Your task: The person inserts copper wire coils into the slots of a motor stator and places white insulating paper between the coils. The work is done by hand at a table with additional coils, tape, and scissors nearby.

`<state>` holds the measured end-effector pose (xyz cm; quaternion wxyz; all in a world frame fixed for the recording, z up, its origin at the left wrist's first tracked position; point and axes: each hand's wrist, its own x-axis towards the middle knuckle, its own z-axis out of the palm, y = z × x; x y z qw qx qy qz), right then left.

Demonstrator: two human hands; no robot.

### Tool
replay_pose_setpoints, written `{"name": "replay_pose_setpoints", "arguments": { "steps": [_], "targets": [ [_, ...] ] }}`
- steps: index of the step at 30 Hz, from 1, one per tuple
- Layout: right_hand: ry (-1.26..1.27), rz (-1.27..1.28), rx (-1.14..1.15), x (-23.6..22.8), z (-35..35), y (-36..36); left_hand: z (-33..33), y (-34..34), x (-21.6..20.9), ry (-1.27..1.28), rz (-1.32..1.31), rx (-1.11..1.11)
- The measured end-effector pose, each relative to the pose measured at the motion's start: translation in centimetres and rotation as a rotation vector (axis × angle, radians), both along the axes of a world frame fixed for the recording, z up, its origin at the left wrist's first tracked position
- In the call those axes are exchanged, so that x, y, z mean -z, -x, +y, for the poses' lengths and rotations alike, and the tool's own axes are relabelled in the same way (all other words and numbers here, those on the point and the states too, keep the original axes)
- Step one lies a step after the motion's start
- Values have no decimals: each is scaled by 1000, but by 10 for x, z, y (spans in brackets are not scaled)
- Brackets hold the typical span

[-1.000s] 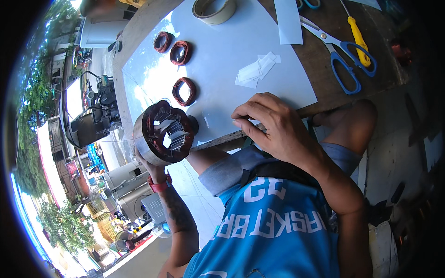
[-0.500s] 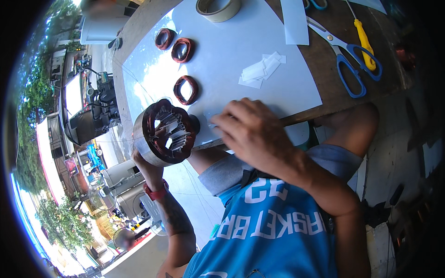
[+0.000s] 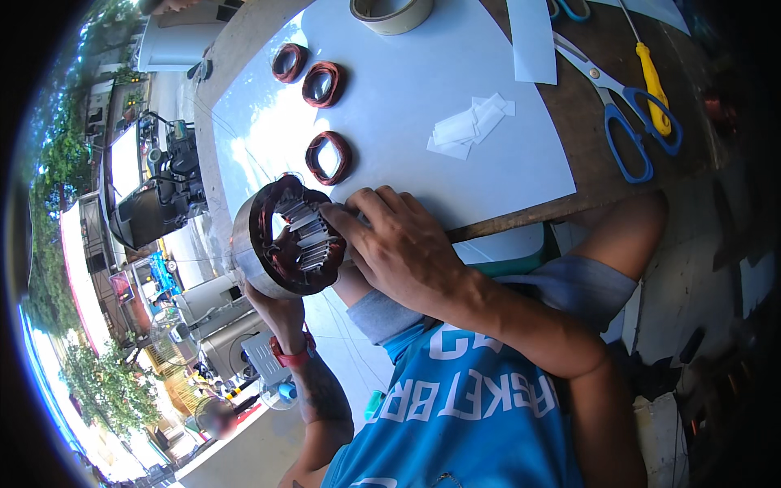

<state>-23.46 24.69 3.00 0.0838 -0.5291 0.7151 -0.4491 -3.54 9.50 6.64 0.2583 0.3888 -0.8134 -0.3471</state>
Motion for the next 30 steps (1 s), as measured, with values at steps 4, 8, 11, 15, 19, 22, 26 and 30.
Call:
{"name": "replay_pose_setpoints", "arguments": {
  "steps": [4, 8, 11, 15, 19, 22, 26, 30],
  "targets": [
    [-44, 34, -27, 1, -2, -1, -2, -5, 8, -72, 30, 55],
    [-2, -44, -34, -4, 2, 6, 3, -6, 2, -200, 100, -15],
    [5, -84, -84, -8, 14, 11, 19, -7, -7, -297, 298, -40],
    [5, -70, -118, -6, 20, -2, 41, -8, -7, -342, 215, -35],
    [-15, -92, -99, -5, 17, -8, 42, -10, -2, -366, 216, -43],
    [-44, -33, -100, -13, 12, 7, 37, -13, 0, -386, 237, -34],
    [-52, 315, -21, -12, -19, 54, 31, -16, -7, -345, 317, -29],
    [76, 577, -119, 2, -54, 82, 29, -15, -26, -83, 290, -89]
  ]
}}
